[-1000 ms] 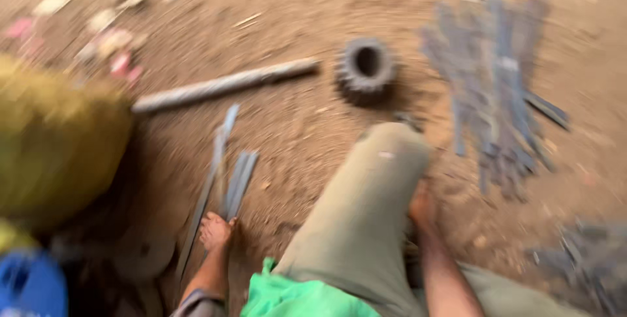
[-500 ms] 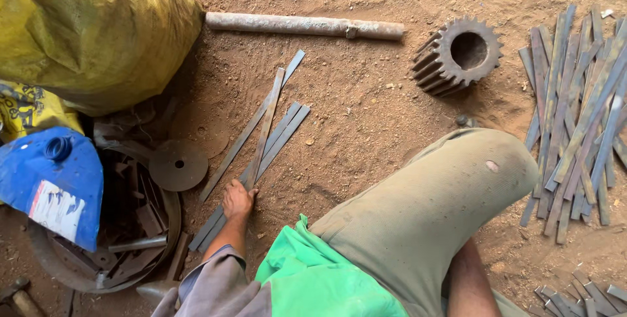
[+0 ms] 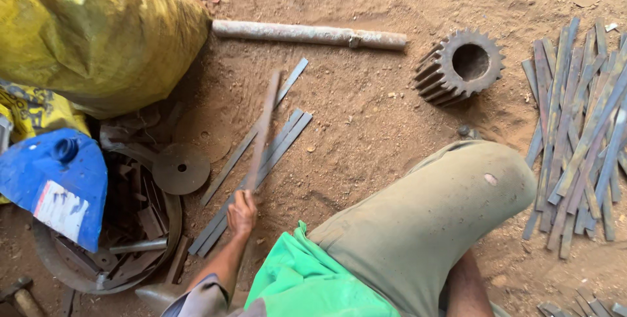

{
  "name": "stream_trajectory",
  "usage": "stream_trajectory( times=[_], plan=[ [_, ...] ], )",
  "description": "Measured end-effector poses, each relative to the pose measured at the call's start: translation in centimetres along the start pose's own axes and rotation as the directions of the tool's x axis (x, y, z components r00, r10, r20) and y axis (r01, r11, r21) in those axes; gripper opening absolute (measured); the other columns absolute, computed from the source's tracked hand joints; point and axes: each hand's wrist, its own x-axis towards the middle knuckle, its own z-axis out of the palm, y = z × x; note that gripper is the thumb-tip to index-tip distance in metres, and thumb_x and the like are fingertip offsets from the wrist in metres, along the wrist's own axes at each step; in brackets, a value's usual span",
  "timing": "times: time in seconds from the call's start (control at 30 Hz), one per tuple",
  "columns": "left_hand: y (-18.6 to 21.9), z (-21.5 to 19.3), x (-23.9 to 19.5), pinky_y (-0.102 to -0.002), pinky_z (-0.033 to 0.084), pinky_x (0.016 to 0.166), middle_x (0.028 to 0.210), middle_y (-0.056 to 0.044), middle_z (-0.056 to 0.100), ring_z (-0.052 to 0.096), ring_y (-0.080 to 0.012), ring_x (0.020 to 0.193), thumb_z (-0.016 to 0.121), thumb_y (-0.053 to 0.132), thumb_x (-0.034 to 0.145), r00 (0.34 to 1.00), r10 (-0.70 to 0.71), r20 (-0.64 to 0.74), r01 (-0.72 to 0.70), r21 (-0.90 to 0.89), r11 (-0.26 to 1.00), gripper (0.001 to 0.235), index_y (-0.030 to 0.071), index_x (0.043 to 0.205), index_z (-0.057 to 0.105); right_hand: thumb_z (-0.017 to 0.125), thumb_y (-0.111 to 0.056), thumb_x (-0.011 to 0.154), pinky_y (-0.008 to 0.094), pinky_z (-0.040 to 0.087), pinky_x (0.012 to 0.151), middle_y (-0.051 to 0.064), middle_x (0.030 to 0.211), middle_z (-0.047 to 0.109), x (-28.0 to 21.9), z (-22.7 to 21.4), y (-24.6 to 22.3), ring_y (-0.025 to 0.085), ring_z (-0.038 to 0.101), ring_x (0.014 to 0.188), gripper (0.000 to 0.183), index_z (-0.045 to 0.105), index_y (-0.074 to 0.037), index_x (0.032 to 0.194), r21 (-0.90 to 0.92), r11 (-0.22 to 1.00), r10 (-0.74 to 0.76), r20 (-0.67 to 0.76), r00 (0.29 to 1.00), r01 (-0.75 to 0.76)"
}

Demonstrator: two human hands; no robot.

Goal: The person sits on the ground and repeatedly hammers metal strips placed on a gear-shaped object. They pick up strips from a pile, position them, strike them with a hammer, and set them aside.

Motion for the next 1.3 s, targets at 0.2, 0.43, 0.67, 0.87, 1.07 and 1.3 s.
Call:
stream_trajectory(
  times=[0.2, 0.43, 0.67, 0.87, 1.07, 1.3],
  plan=[
    [9.3, 0.9, -1.4, -0.057, 0.05, 0.061, 0.072, -0.026, 0.068, 0.066, -0.0481, 0.069, 0.062, 0.044, 0.098, 0.953, 0.292, -0.076, -0.299, -0.131, 0.945, 0.036, 0.009, 0.104, 0.068, 0.062, -0.026, 0.097, 0.045, 0.053, 0.094, 0.019, 0.131, 0.063, -1.6, -1.1, 1.4, 0.032, 0.062, 0.118, 0.054, 0.047, -0.003, 0.144, 0.058, 0.979, -0.203, 0.128, 0.971, 0.197],
    [34.4, 7.0, 2.6, -0.036, 0.054, 0.05, 0.073, -0.005, 0.07, 0.066, -0.0159, 0.057, 0.062, 0.035, 0.098, 0.811, 0.496, 0.311, -0.249, -0.583, 0.773, 0.03, 0.008, 0.111, 0.066, 0.062, -0.026, 0.098, 0.043, 0.053, 0.095, 0.017, 0.136, 0.061, -5.2, -5.0, 2.9, 0.029, 0.061, 0.121, 0.054, 0.047, -0.003, 0.145, 0.126, 0.939, -0.335, 0.114, 0.935, 0.321],
    [43.3, 8.7, 2.3, -0.032, 0.051, 0.054, 0.077, -0.008, 0.071, 0.063, -0.0154, 0.06, 0.054, 0.025, 0.104, 0.404, 0.464, 0.788, 0.102, -0.543, 0.833, 0.027, 0.002, 0.108, 0.067, 0.061, -0.025, 0.1, 0.041, 0.052, 0.096, 0.015, 0.14, 0.06, -6.3, -6.1, 5.1, 0.026, 0.059, 0.124, 0.054, 0.048, -0.003, 0.147, -0.049, 0.916, -0.396, 0.033, 0.918, 0.397],
    [53.8, 7.3, 0.8, -0.03, 0.057, 0.059, 0.079, -0.011, 0.073, 0.067, -0.0142, 0.062, 0.035, 0.03, 0.111, 0.304, 0.649, 0.697, 0.072, -0.696, 0.714, 0.044, 0.001, 0.102, 0.066, 0.056, -0.026, 0.102, 0.039, 0.055, 0.093, 0.019, 0.138, 0.062, -4.4, -5.6, 6.1, 0.026, 0.063, 0.119, 0.047, 0.052, -0.002, 0.143, 0.065, 0.977, -0.204, 0.013, 0.979, 0.203],
    [63.5, 4.1, -0.8, -0.028, 0.051, 0.049, 0.084, -0.014, 0.076, 0.066, -0.0145, 0.056, 0.031, 0.03, 0.112, 0.263, 0.691, 0.673, 0.141, -0.736, 0.663, 0.047, 0.0, 0.106, 0.068, 0.055, -0.029, 0.101, 0.042, 0.06, 0.081, 0.022, 0.117, 0.07, -1.8, -8.2, 3.5, 0.03, 0.071, 0.096, 0.045, 0.066, 0.006, 0.128, 0.56, 0.826, 0.027, 0.067, 0.997, -0.06],
    [67.3, 3.7, -1.7, -0.028, 0.056, 0.052, 0.086, -0.016, 0.078, 0.071, -0.0175, 0.062, 0.037, 0.028, 0.109, 0.306, 0.663, 0.683, 0.222, -0.728, 0.648, 0.039, -0.001, 0.11, 0.062, 0.062, -0.04, 0.096, 0.05, 0.054, 0.077, 0.017, 0.115, 0.069, -0.4, -6.8, 4.1, 0.027, 0.068, 0.1, 0.048, 0.065, 0.002, 0.119, 0.458, 0.833, 0.321, 0.057, 0.945, -0.31]
  ],
)
